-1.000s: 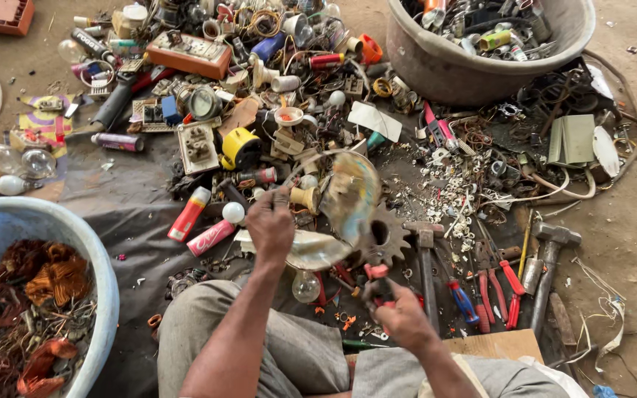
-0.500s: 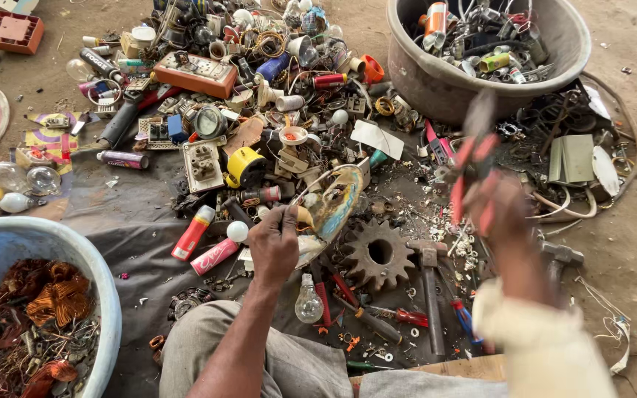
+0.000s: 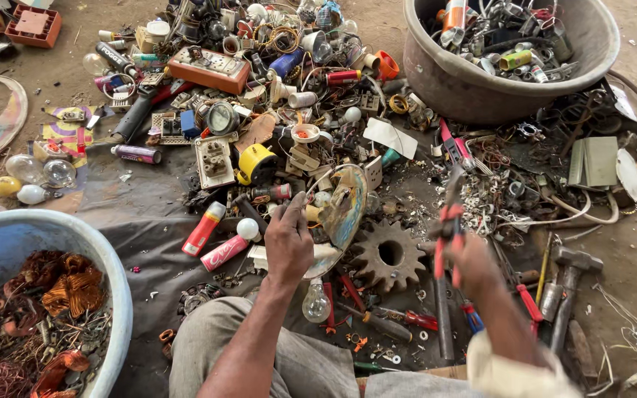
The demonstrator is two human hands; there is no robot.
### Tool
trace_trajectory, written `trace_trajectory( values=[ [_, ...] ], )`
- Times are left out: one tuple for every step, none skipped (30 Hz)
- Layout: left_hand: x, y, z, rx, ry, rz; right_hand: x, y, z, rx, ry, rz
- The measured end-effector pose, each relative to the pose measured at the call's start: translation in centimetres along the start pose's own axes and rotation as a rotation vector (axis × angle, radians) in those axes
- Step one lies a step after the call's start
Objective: The person uses a hammer and pliers to dismantle a large metal sprocket and a broken fan component among a pile of electronic scrap and metal waste.
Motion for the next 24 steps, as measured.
trace_trajectory(
  values=[
    [-0.1,0.1,0.0,-0.011,0.003,0.019,-2.8,0.9,0.4,-0.067,-0.043,-0.059],
    [-0.2,0.3,0.1,0.020,-0.008,0.022,-5.3,1.7,1.5,0.008,-0.054,-0.090],
    [-0.3,0.5,0.1,0.050,-0.018,0.025,-6.9,1.9,2.4,0.084,-0.065,-0.121],
    [-0.5,0.7,0.2,0.079,-0.030,0.029,-8.2,2.0,2.9,0.103,-0.100,-0.011],
    [-0.9,1.1,0.3,0.064,-0.039,0.058,-9.7,2.1,3.7,0.123,-0.136,0.100],
    [-1.3,1.5,0.3,0.048,-0.049,0.091,-10.4,1.8,4.8,0.282,-0.229,0.083],
    [-1.6,2.0,0.4,0.032,-0.059,0.124,-11.0,1.5,5.6,0.439,-0.324,0.066],
    [-2.1,2.4,0.1,0.043,-0.063,0.139,-11.4,1.4,6.2,0.594,-0.427,0.054],
    [-2.7,2.8,-0.3,0.053,-0.067,0.155,-11.4,1.2,6.7,0.657,-0.479,0.038],
    [-3.4,3.3,-0.5,0.064,-0.076,0.165,-11.3,1.3,7.2,0.719,-0.530,0.027],
    [-4.0,3.7,-0.8,0.061,-0.097,0.161,-11.1,1.4,7.4,0.782,-0.579,0.014],
    [-4.4,4.2,-1.0,0.057,-0.112,0.161,-10.7,1.4,7.5,0.771,-0.575,-0.002],
    [-4.6,4.5,-1.1,0.054,-0.128,0.162,-10.3,1.3,7.4,0.760,-0.571,-0.018],
    [-4.9,4.9,-1.3,0.047,-0.093,0.202,-10.2,1.3,7.4,0.747,-0.570,-0.028],
    [-5.1,5.3,-1.3,0.041,-0.058,0.243,-10.1,1.1,7.4,0.737,-0.548,-0.062],
    [-5.4,5.6,-1.5,0.036,-0.022,0.282,-10.1,0.8,7.3,0.726,-0.529,-0.093],
    [-5.4,5.8,-1.5,0.045,-0.024,0.271,-10.1,0.5,7.2,0.715,-0.509,-0.125],
    [-5.4,6.0,-1.5,0.051,-0.030,0.262,-10.3,0.2,7.3,0.716,-0.505,-0.111],
    [-5.3,6.1,-1.4,0.057,-0.035,0.252,-10.5,-0.1,7.3,0.717,-0.502,-0.098],
    [-5.2,6.2,-1.3,0.060,-0.041,0.246,-10.6,-0.4,7.4,0.719,-0.498,-0.086],
    [-5.1,6.3,-1.3,0.063,-0.046,0.240,-10.6,-0.6,7.5,0.709,-0.507,-0.089],
    [-5.0,6.3,-1.3,0.068,-0.052,0.234,-10.5,-0.8,7.6,0.700,-0.517,-0.091],
    [-5.0,6.3,-1.3,0.069,-0.052,0.238,-10.5,-0.8,7.7,0.690,-0.527,-0.094],
    [-5.0,6.4,-1.3,0.070,-0.049,0.242,-10.5,-0.9,7.8,0.698,-0.532,-0.100]
  ],
)
Point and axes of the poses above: each hand's wrist, its own x-axis towards the middle knuckle, its own z-axis out of the palm, y = z × x, the point moved 1 cm from there along x, towards the middle knuckle, and after that the axes turned 8 degrees about y, right-handed, at the moved point
